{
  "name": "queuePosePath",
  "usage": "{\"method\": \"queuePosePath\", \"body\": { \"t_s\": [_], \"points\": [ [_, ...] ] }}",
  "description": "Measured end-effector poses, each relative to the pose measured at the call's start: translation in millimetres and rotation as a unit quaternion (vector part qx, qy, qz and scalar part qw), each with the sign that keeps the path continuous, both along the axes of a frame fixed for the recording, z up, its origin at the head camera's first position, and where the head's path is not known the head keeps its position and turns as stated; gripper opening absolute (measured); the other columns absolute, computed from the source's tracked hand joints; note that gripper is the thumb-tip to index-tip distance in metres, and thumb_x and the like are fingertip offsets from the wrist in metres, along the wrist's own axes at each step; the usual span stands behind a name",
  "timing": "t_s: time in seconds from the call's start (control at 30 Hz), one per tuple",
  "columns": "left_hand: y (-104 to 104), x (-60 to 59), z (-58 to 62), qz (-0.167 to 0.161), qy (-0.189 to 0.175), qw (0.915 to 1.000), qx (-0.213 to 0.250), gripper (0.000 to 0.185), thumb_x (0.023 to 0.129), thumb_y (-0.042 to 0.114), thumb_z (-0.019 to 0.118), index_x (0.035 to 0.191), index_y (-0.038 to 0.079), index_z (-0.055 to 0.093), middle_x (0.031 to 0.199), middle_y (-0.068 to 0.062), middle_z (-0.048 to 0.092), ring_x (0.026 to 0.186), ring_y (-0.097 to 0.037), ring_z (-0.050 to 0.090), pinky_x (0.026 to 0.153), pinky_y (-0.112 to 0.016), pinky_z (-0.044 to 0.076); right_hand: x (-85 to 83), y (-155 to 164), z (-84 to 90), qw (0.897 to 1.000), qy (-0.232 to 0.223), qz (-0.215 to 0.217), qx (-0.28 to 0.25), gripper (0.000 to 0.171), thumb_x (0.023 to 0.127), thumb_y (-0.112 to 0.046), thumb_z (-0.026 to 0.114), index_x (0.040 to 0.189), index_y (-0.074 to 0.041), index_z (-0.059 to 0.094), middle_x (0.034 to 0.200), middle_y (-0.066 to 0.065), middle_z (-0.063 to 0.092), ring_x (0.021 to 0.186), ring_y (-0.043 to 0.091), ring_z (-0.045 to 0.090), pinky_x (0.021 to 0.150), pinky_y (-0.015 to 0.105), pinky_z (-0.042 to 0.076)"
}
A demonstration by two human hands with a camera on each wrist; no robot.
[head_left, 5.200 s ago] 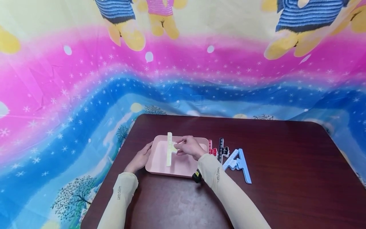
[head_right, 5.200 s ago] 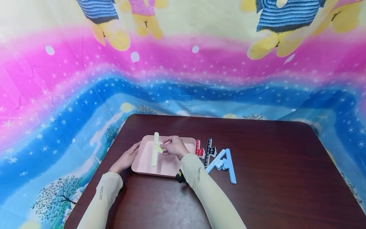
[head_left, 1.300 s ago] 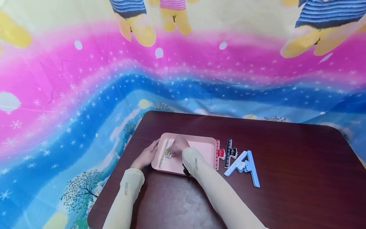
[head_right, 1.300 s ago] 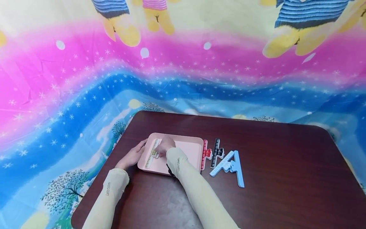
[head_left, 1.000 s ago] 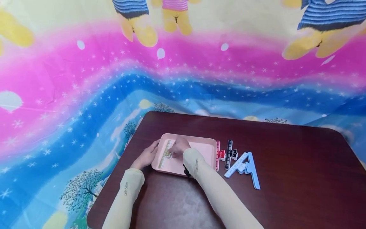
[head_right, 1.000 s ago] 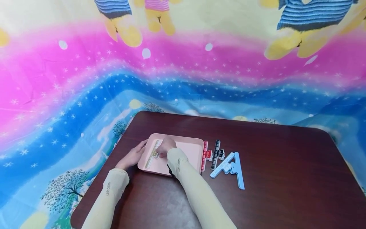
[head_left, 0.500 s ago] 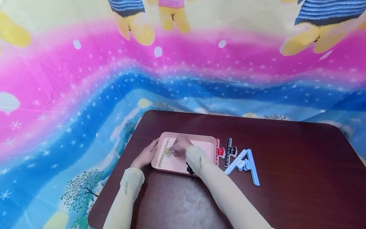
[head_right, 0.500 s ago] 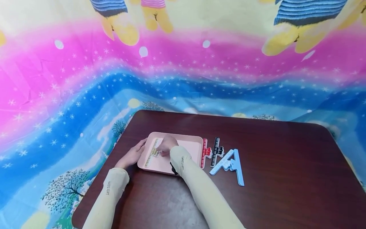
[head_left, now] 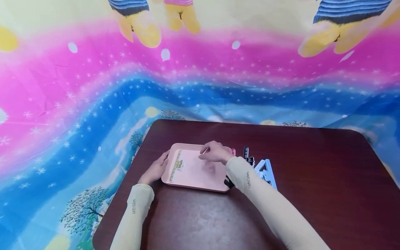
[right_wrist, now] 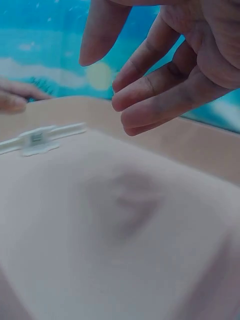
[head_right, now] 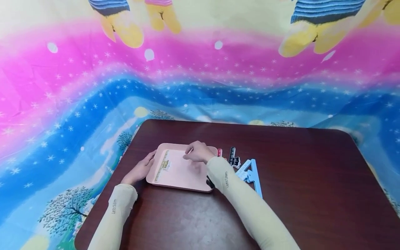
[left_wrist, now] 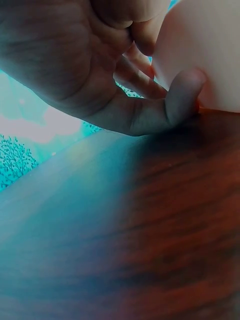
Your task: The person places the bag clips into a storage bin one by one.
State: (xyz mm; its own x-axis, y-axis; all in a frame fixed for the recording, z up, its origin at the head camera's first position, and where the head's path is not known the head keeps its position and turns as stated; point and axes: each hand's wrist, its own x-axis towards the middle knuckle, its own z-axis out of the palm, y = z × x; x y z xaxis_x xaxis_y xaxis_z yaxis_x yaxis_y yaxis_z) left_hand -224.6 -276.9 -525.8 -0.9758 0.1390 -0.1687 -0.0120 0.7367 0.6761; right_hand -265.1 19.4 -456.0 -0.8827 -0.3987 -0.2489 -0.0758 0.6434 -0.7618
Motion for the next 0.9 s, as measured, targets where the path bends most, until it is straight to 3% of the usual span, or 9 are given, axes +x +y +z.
{"method": "queuePosePath", "body": {
  "t_s": [0.2, 0.47, 0.67, 0.9],
  "points": [
    [0, -1.2, -2.6, 0.003, -0.010, 0.9999, -0.008, 0.055, 0.114, 0.025, 0.034, 0.167, 0.013, 0.022, 0.164, -0.023, 0.037, 0.150, -0.044, 0.036, 0.122, -0.060, 0.030, 6.8, 53, 5.8, 1.000, 0.020, -0.015, 0.011, 0.031, 0.092, -0.025, 0.077, 0.117, -0.006, 0.076, 0.105, 0.008, 0.074, 0.097, 0.021, 0.067, 0.084, 0.035, 0.055],
    [-2, 0.6, -2.2, 0.001, -0.010, 0.9999, -0.011, 0.055, 0.115, 0.027, 0.033, 0.167, 0.014, 0.021, 0.165, -0.022, 0.034, 0.151, -0.044, 0.034, 0.122, -0.061, 0.028, 20.6, 121, -1.5, 0.998, 0.035, -0.046, 0.030, 0.034, 0.095, -0.026, 0.075, 0.120, -0.003, 0.074, 0.105, 0.009, 0.074, 0.092, 0.022, 0.064, 0.079, 0.035, 0.054],
    [-3, 6.9, -3.4, -0.004, -0.010, 0.9999, -0.010, 0.056, 0.115, 0.027, 0.034, 0.167, 0.013, 0.020, 0.166, -0.022, 0.033, 0.152, -0.045, 0.033, 0.122, -0.063, 0.028, 37.4, 161, -8.1, 0.997, 0.014, -0.065, 0.033, 0.037, 0.096, -0.025, 0.075, 0.125, -0.002, 0.071, 0.107, 0.011, 0.072, 0.091, 0.022, 0.063, 0.074, 0.033, 0.053],
    [2, 3.7, 0.1, -0.004, -0.004, 1.0000, 0.001, 0.055, 0.114, 0.024, 0.035, 0.166, 0.010, 0.022, 0.165, -0.024, 0.033, 0.152, -0.044, 0.032, 0.122, -0.062, 0.027, 52.2, 200, -15.1, 0.995, 0.039, -0.072, 0.060, 0.036, 0.093, -0.020, 0.078, 0.122, -0.001, 0.072, 0.106, 0.013, 0.071, 0.092, 0.024, 0.061, 0.075, 0.036, 0.053]
  ]
}}
